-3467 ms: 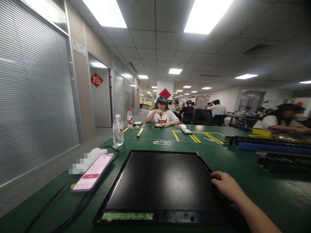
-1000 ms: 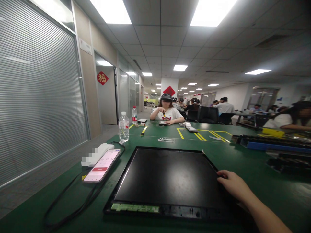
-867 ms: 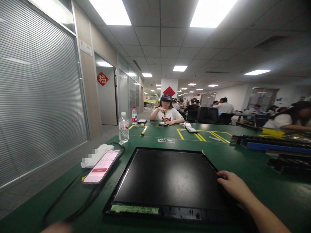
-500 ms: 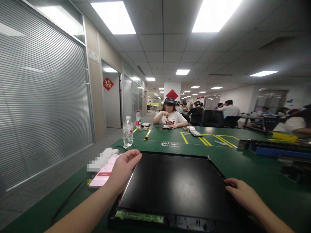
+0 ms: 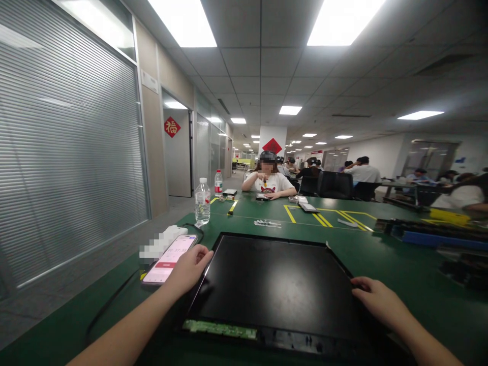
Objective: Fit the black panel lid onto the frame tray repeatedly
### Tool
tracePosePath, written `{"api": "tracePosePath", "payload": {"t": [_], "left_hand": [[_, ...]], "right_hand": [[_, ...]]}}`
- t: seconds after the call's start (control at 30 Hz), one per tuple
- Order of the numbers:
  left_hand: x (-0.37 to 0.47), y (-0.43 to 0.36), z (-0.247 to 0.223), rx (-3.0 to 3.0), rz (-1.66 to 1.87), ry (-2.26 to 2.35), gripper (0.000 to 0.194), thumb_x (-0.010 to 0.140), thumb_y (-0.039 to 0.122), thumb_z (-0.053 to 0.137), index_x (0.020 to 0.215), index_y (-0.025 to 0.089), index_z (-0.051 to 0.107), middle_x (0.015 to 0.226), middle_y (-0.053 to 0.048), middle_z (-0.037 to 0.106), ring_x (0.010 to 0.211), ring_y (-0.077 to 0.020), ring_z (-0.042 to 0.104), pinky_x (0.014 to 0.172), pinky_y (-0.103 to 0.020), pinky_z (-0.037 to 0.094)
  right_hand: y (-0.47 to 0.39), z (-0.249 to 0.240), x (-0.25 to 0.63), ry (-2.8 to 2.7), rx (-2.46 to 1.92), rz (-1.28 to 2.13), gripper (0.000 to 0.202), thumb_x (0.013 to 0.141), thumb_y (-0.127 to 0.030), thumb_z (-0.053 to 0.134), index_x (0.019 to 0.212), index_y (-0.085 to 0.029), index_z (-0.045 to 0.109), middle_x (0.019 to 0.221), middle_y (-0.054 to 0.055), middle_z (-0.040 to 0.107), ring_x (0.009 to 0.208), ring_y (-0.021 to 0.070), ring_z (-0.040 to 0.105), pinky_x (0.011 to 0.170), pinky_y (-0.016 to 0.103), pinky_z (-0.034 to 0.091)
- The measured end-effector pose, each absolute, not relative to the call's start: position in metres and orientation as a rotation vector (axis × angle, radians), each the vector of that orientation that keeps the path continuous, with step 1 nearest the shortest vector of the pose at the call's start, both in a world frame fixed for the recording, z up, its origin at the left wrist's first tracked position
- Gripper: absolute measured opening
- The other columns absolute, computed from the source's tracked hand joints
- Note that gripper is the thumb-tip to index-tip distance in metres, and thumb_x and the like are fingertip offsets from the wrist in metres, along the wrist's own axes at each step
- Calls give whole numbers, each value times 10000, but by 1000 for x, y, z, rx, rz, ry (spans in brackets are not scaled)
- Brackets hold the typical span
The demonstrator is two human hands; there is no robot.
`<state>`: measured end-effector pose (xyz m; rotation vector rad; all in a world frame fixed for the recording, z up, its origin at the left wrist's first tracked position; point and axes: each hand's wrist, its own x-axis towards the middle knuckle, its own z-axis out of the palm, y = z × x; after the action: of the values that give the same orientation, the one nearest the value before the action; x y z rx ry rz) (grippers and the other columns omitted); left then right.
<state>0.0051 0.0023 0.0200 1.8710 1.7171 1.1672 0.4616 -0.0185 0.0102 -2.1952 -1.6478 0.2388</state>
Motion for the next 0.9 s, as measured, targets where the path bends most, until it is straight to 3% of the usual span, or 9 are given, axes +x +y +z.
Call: {"api": "tracePosePath", "payload": {"t": [0.43, 0.57, 0.67, 0.77, 0.9], "left_hand": [[-3, 2, 27, 1880, 1077, 1861, 225, 675, 313, 510, 735, 227, 710, 816, -34, 722, 830, -248, 627, 736, -299, 423], [-4, 6, 17, 2011, 910, 1965, 357, 699, 303, 474, 964, 141, 651, 916, -97, 680, 816, -237, 615, 737, -308, 436], [-3, 7, 9, 2131, 784, 2005, 465, 724, 338, 467, 1068, 51, 595, 1013, -185, 616, 926, -283, 573, 808, -358, 417], [-1, 7, 4, 2175, 747, 1971, 361, 732, 304, 473, 919, 55, 656, 1001, -208, 597, 995, -303, 538, 875, -369, 378], [0, 8, 3, 2136, 778, 1911, 189, 707, 220, 503, 750, 142, 669, 970, -149, 625, 970, -263, 561, 884, -339, 371]], "right_hand": [[-22, 11, 461, -1640, -2197, 237, 361, 691, -269, 474, 970, -147, 666, 1027, 101, 662, 935, 222, 610, 781, 281, 457], [-21, 11, 461, -1653, -2206, 222, 379, 694, -285, 475, 987, -137, 664, 1015, 108, 661, 926, 230, 609, 764, 287, 460], [-21, 12, 460, -1668, -2224, 221, 395, 696, -282, 466, 1004, -128, 659, 1007, 112, 662, 923, 236, 609, 761, 291, 459], [-21, 12, 459, -1674, -2219, 226, 404, 698, -271, 455, 1014, -118, 656, 1022, 117, 658, 933, 235, 606, 774, 288, 455], [-20, 10, 461, -1658, -2197, 223, 378, 693, -276, 465, 981, -139, 668, 1012, 111, 666, 926, 238, 612, 769, 291, 461]]}}
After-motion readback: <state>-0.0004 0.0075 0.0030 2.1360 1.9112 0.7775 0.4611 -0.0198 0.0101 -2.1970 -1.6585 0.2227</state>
